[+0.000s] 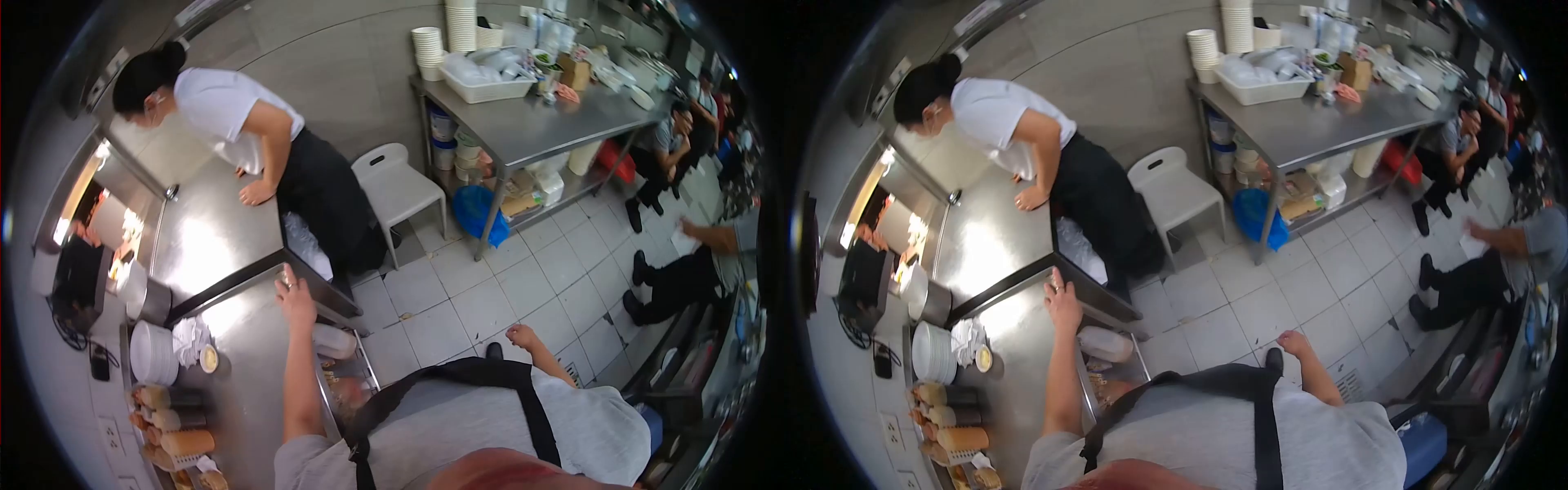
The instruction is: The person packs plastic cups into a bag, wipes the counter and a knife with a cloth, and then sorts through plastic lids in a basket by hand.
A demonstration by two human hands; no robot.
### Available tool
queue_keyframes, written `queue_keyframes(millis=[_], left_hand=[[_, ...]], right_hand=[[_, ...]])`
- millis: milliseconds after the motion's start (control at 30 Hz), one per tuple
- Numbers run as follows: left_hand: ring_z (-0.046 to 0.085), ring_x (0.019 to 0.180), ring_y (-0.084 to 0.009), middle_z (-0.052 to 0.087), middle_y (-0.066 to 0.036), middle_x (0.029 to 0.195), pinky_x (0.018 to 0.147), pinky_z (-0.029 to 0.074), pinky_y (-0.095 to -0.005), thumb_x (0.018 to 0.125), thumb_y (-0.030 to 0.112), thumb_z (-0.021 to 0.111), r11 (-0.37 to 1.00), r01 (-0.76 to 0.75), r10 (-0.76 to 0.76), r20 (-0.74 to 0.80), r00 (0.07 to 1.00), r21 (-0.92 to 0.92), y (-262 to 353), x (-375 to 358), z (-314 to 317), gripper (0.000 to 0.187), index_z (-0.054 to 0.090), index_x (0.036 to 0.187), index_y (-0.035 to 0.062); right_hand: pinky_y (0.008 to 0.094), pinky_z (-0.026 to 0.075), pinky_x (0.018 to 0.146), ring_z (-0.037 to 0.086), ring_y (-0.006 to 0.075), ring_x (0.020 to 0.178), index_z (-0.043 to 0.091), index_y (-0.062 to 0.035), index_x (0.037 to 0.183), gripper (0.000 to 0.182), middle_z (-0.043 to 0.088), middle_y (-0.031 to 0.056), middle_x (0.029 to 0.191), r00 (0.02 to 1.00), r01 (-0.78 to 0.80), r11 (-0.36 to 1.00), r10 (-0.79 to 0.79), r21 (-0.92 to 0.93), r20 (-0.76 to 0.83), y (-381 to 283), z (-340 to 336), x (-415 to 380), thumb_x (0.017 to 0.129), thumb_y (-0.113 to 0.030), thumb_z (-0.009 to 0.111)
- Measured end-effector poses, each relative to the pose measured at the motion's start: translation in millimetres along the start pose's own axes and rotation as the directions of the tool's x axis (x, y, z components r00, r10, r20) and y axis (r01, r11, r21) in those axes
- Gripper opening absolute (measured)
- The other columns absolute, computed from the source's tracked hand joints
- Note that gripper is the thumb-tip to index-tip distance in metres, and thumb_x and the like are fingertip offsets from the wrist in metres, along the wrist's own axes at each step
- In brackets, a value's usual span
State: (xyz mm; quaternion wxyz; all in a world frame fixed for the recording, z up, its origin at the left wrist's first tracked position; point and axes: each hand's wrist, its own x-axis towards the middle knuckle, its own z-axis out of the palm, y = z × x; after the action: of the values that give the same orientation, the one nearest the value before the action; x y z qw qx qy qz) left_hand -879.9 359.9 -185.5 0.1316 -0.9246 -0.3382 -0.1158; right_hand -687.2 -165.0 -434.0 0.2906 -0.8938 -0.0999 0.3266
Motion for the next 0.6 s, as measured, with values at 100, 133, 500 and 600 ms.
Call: queue_keyframes(millis=[100, 133, 500, 600], left_hand=[[0.034, 0.119, -0.0384, 0.014, -0.008, 0.146, 0.084, 0.041, -0.0472, 0.072, 0.006, 0.057, 0.997, -0.020, 0.018, 0.027, 0.999, 0.076, -6, 3, 13, 0.030, 0.056, 0.102, 0.0061], [0.036, 0.117, -0.0379, 0.013, -0.008, 0.146, 0.082, 0.043, -0.0474, 0.073, 0.006, 0.056, 0.994, -0.025, 0.023, 0.021, 1.000, 0.107, -7, 3, 15, 0.028, 0.057, 0.101, 0.0058], [0.045, 0.106, -0.0486, 0.033, -0.013, 0.130, 0.080, 0.044, -0.0507, 0.073, 0.034, 0.062, 0.810, 0.429, -0.567, 0.346, 0.747, 0.400, 115, 44, -36, 0.041, 0.059, 0.109, 0.0154], [0.038, 0.112, -0.0508, 0.034, -0.014, 0.129, 0.082, 0.041, -0.0549, 0.072, 0.046, 0.059, 0.882, 0.336, -0.442, 0.332, 0.833, 0.330, 178, 43, -3, 0.049, 0.059, 0.109, 0.0138]], right_hand=[[0.0302, 0.047, 0.049, 0.061, 0.0159, 0.057, 0.063, -0.0036, 0.088, 0.028, 0.063, 0.0080, 0.070, 0.993, 0.094, 0.992, -0.087, 0.084, -0.086, 21, -15, 0, 0.076, -0.028, 0.060], [0.0296, 0.047, 0.048, 0.060, 0.0158, 0.055, 0.063, -0.0034, 0.087, 0.026, 0.063, 0.0079, 0.069, 0.982, 0.148, 0.983, -0.133, 0.106, -0.130, 37, -20, -5, 0.076, -0.027, 0.060], [0.0400, 0.049, 0.060, 0.062, 0.0307, 0.065, 0.065, -0.0028, 0.072, 0.029, 0.062, 0.0152, 0.067, 0.941, -0.336, 0.926, 0.324, -0.170, -0.097, 326, -96, -123, 0.075, -0.029, 0.051], [0.0369, 0.045, 0.048, 0.056, 0.0216, 0.053, 0.061, 0.0000, 0.069, 0.023, 0.057, 0.0101, 0.055, 0.734, -0.516, 0.613, 0.677, 0.598, -0.061, 411, -75, -140, 0.076, -0.021, 0.054]])
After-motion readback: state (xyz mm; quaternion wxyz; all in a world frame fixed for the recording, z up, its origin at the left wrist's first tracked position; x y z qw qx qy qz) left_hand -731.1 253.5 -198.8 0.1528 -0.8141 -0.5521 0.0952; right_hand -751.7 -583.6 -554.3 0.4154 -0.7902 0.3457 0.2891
